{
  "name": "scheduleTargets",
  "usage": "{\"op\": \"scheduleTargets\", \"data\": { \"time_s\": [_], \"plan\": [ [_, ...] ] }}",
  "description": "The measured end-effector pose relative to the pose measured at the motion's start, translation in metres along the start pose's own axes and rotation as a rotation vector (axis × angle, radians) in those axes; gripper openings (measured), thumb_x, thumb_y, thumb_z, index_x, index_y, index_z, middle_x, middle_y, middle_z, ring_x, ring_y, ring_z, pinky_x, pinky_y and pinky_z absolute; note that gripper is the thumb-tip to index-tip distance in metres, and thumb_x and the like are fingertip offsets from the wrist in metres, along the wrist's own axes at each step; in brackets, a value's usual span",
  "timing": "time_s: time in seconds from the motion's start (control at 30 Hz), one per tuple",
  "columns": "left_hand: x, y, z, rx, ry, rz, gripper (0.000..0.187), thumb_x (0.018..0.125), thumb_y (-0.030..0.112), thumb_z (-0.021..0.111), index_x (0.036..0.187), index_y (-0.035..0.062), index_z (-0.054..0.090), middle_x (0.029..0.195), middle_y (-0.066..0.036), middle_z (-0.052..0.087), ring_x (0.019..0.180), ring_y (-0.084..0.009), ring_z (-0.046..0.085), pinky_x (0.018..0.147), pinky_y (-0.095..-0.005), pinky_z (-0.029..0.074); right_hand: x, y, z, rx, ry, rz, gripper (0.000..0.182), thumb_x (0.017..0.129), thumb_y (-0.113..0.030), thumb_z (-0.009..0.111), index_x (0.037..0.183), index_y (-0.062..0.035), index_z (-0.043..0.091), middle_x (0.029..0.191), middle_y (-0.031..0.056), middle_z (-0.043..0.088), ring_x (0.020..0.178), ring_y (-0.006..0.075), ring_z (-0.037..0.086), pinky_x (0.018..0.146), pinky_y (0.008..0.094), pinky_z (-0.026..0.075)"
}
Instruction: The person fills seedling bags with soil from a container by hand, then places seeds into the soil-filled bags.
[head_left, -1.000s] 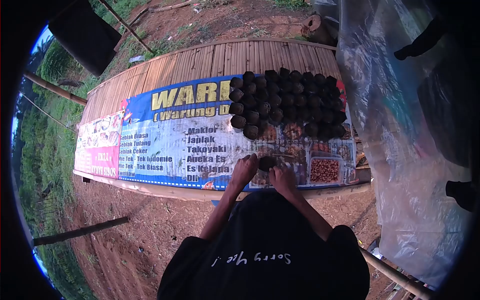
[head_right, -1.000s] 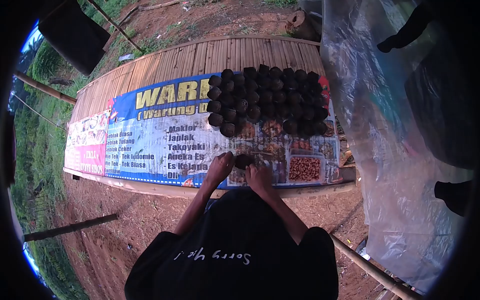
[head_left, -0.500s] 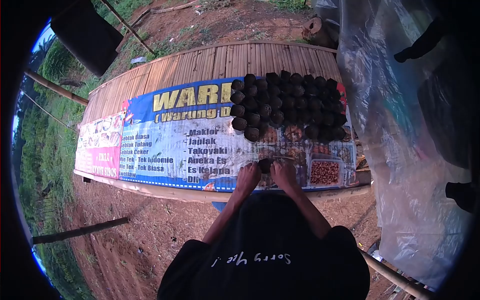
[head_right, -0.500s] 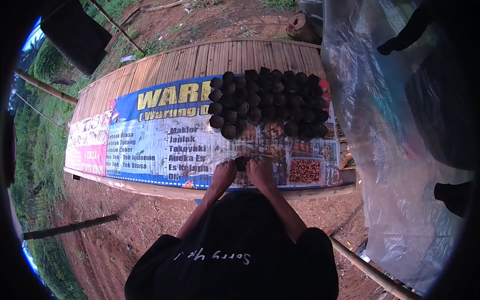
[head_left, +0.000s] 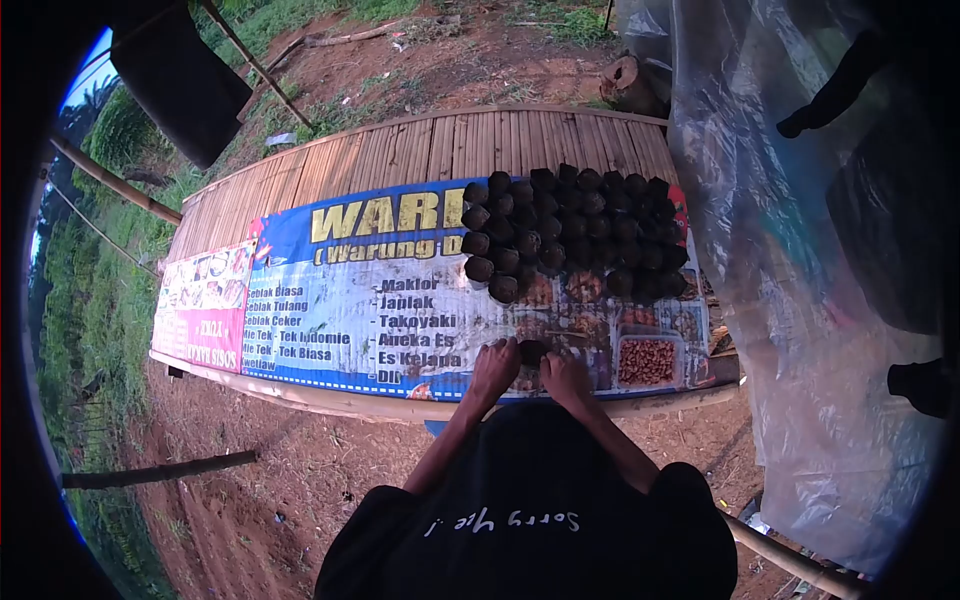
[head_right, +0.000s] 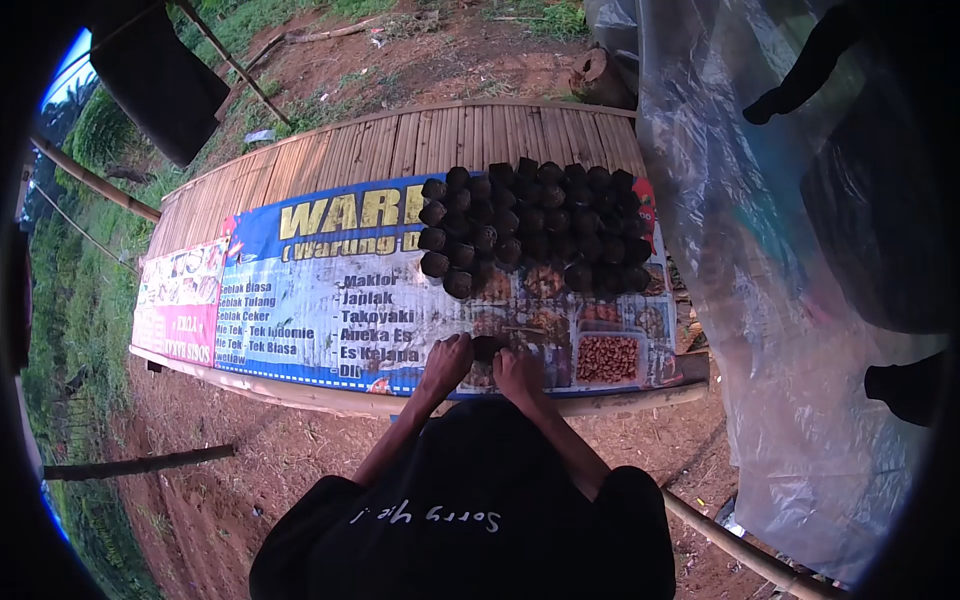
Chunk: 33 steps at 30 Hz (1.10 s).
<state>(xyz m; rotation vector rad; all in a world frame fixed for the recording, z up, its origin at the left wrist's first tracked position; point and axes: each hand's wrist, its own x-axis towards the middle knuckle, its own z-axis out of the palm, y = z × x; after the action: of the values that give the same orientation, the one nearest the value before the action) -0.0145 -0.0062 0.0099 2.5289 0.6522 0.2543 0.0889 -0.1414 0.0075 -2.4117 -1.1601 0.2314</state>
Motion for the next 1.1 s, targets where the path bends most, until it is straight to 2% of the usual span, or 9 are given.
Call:
{"op": "scheduleTargets", "data": {
  "time_s": [0.23, 0.3, 0.4, 0.47, 0.53, 0.73, 0.9, 1.0, 1.1],
  "plan": [
    [0.006, -0.002, 0.001, 0.044, -0.006, -0.008, 0.014, 0.086, 0.016, 0.052, 0.088, 0.0028, 0.053, 0.076, -0.019, 0.060, 0.068, -0.0391, 0.061, 0.065, -0.0504, 0.046, -0.005, 0.005, 0.001, -0.026, -0.003, -0.083, 0.030, 0.088, -0.031, 0.052, 0.077, -0.0055, 0.063, 0.066, 0.0214, 0.061, 0.063, 0.0413, 0.061, 0.057, 0.0500, 0.048],
    [0.002, 0.004, -0.003, -0.007, 0.068, -0.143, 0.021, 0.088, 0.021, 0.052, 0.085, 0.0014, 0.056, 0.074, -0.024, 0.062, 0.067, -0.0419, 0.061, 0.063, -0.0524, 0.047, 0.000, 0.007, 0.000, 0.031, 0.005, -0.047, 0.032, 0.088, -0.033, 0.052, 0.078, -0.0056, 0.063, 0.065, 0.0213, 0.061, 0.062, 0.0414, 0.061, 0.057, 0.0495, 0.049],
    [-0.005, 0.019, -0.007, -0.030, -0.015, -0.334, 0.029, 0.089, 0.028, 0.054, 0.084, 0.0000, 0.059, 0.074, -0.028, 0.062, 0.069, -0.0447, 0.062, 0.062, -0.0539, 0.049, 0.007, 0.005, -0.011, 0.046, 0.049, -0.008, 0.034, 0.089, -0.037, 0.053, 0.082, -0.0057, 0.064, 0.064, 0.0209, 0.061, 0.060, 0.0417, 0.060, 0.055, 0.0486, 0.048],
    [-0.009, 0.015, 0.009, -0.073, -0.024, -0.354, 0.031, 0.089, 0.030, 0.055, 0.084, -0.0006, 0.060, 0.073, -0.029, 0.062, 0.070, -0.0458, 0.062, 0.063, -0.0543, 0.049, 0.014, 0.003, -0.016, 0.005, 0.081, -0.017, 0.035, 0.089, -0.038, 0.053, 0.085, -0.0058, 0.064, 0.064, 0.0208, 0.061, 0.059, 0.0420, 0.060, 0.054, 0.0481, 0.048],
    [-0.012, 0.016, 0.011, -0.112, -0.031, -0.379, 0.033, 0.088, 0.031, 0.056, 0.084, -0.0012, 0.061, 0.073, -0.031, 0.062, 0.071, -0.0469, 0.062, 0.064, -0.0546, 0.049, 0.020, 0.002, -0.016, -0.029, 0.014, -0.031, 0.035, 0.091, -0.036, 0.049, 0.089, -0.0041, 0.065, 0.065, 0.0206, 0.063, 0.062, 0.0389, 0.062, 0.062, 0.0475, 0.051],
    [-0.007, 0.016, 0.005, -0.242, 0.025, -0.304, 0.026, 0.084, 0.021, 0.055, 0.078, -0.0029, 0.059, 0.073, -0.031, 0.059, 0.072, -0.0490, 0.059, 0.066, -0.0550, 0.048, 0.026, 0.016, 0.009, -0.170, 0.098, -0.215, 0.028, 0.088, -0.028, 0.052, 0.094, -0.0040, 0.065, 0.079, 0.0217, 0.065, 0.084, 0.0387, 0.060, 0.076, 0.0477, 0.047],
    [-0.004, 0.019, -0.008, -0.307, 0.111, -0.185, 0.019, 0.083, 0.015, 0.053, 0.077, -0.0028, 0.056, 0.071, -0.030, 0.059, 0.070, -0.0472, 0.059, 0.064, -0.0555, 0.046, 0.017, -0.004, -0.023, -0.121, 0.083, -0.164, 0.025, 0.088, -0.025, 0.052, 0.090, -0.0028, 0.064, 0.080, 0.0211, 0.064, 0.084, 0.0384, 0.060, 0.076, 0.0470, 0.047],
    [0.000, 0.002, 0.006, -0.274, 0.006, -0.159, 0.018, 0.083, 0.013, 0.053, 0.076, -0.0029, 0.055, 0.071, -0.029, 0.059, 0.070, -0.0466, 0.059, 0.064, -0.0551, 0.046, 0.011, 0.003, -0.011, -0.027, 0.059, -0.141, 0.024, 0.088, -0.024, 0.052, 0.086, -0.0020, 0.063, 0.079, 0.0226, 0.062, 0.081, 0.0400, 0.059, 0.074, 0.0479, 0.047],
    [0.003, 0.006, 0.005, -0.266, 0.053, -0.116, 0.016, 0.083, 0.013, 0.052, 0.078, -0.0027, 0.054, 0.071, -0.028, 0.059, 0.071, -0.0462, 0.059, 0.064, -0.0547, 0.046, 0.015, 0.007, -0.013, 0.033, 0.063, -0.128, 0.023, 0.087, -0.022, 0.052, 0.084, -0.0015, 0.062, 0.077, 0.0230, 0.062, 0.079, 0.0411, 0.059, 0.073, 0.0491, 0.047]
  ]
}}
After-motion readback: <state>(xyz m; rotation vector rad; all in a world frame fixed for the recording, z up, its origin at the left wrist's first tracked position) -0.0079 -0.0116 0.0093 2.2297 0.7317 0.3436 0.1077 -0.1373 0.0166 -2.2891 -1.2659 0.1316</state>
